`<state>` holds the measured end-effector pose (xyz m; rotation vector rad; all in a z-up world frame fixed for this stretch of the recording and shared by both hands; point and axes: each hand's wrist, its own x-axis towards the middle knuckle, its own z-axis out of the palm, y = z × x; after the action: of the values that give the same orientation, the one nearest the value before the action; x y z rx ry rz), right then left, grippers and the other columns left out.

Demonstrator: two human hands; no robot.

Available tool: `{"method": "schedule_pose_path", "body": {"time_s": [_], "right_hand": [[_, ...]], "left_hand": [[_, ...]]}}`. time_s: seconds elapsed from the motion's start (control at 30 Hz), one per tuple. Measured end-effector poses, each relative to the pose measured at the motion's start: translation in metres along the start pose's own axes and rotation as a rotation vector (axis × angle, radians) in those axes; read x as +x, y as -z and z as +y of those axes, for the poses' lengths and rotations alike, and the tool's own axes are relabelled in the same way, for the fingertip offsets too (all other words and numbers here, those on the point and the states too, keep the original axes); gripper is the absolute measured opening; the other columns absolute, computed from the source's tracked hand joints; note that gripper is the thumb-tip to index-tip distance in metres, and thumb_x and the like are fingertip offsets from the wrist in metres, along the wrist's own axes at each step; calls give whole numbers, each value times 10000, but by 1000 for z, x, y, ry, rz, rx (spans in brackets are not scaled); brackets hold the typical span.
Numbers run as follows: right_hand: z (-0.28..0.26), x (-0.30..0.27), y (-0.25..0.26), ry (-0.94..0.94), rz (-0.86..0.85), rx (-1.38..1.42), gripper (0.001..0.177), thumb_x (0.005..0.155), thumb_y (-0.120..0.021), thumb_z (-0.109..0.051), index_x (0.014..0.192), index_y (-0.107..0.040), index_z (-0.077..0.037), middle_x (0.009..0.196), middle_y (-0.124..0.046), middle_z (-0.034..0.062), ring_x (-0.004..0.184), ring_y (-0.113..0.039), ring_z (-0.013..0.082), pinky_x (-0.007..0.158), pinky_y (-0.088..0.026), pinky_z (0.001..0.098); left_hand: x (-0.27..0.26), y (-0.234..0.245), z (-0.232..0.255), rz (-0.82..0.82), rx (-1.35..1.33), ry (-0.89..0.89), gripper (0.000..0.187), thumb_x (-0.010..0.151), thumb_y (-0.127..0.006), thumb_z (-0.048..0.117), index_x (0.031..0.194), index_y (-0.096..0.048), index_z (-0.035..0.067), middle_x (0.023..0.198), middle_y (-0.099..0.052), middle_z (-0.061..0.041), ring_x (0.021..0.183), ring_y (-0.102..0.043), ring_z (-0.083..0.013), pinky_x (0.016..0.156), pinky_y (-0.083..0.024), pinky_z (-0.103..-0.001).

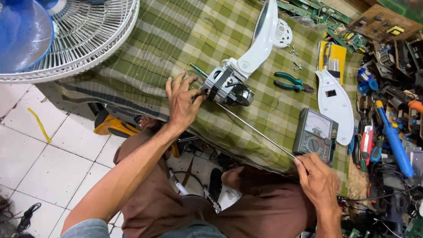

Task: Disassembling a fan motor casing and internal parts using manual tools.

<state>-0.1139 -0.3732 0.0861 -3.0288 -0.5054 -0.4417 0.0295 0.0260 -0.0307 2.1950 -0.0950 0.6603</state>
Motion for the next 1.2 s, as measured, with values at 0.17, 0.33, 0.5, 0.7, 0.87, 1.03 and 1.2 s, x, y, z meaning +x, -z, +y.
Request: {"method": "schedule_pose_path", "body": {"time_s": [0.17,0.33,0.5,0.7,0.87,1.03,1.2], "right_hand": [[15,-6,-15,39,-2,-102,138,998,-700,-264,997,-676,-128,937,-644,-34,567,-498,129,425,-383,285],[0,4,-6,-59,-57,49,154,1000,-665,-249,1013,-705,-101,907,-702,-5,720,-631,172,508,-443,355],[12,-2,-22,36,38,-87,187,995,-710,-303,978,-684,-119,834,-658,-12,610,-542,115,497,-422,276],[-12,9,-10,-41,-9,104,186,1022,-631,-225,1022,-703,-53,856,-644,47,737,-603,222,558,-466,392],[-8,8,-14,53,94,-42,154,981,-740,-227,951,-674,-92,833,-638,15,691,-579,200,558,-447,350],[0,8,-22,-27,86,100,140,960,-723,-285,1011,-684,-160,764,-618,54,726,-678,317,650,-557,414],[-4,15,-19,36,121,39,88,974,-716,-279,974,-706,-191,731,-585,-13,682,-643,252,639,-530,364]], "left_hand": [[0,1,3,20,-35,-6,77,868,-787,238,826,-775,174,1396,-642,-54,1453,-386,-343,1209,-77,-617],[0,4,3,-9,-23,-15,59,867,-743,207,856,-778,161,1395,-639,-61,1456,-373,-354,1205,-75,-632],[-1,6,5,-26,-37,-13,82,878,-721,196,910,-759,130,1431,-614,-89,1471,-359,-364,1212,-45,-647],[-1,5,6,-19,-24,-28,82,869,-717,182,897,-755,115,1428,-618,-89,1477,-358,-361,1211,-34,-655],[1,9,10,-27,-33,-31,93,867,-698,181,888,-766,120,1410,-631,-83,1470,-363,-368,1210,-34,-647],[-3,2,-2,6,-40,-59,79,882,-781,226,880,-764,149,1337,-649,-72,1430,-406,-379,1188,-51,-647],[-3,3,1,5,-53,-52,94,898,-775,234,879,-754,145,1340,-650,-63,1428,-407,-379,1181,-31,-665]]}}
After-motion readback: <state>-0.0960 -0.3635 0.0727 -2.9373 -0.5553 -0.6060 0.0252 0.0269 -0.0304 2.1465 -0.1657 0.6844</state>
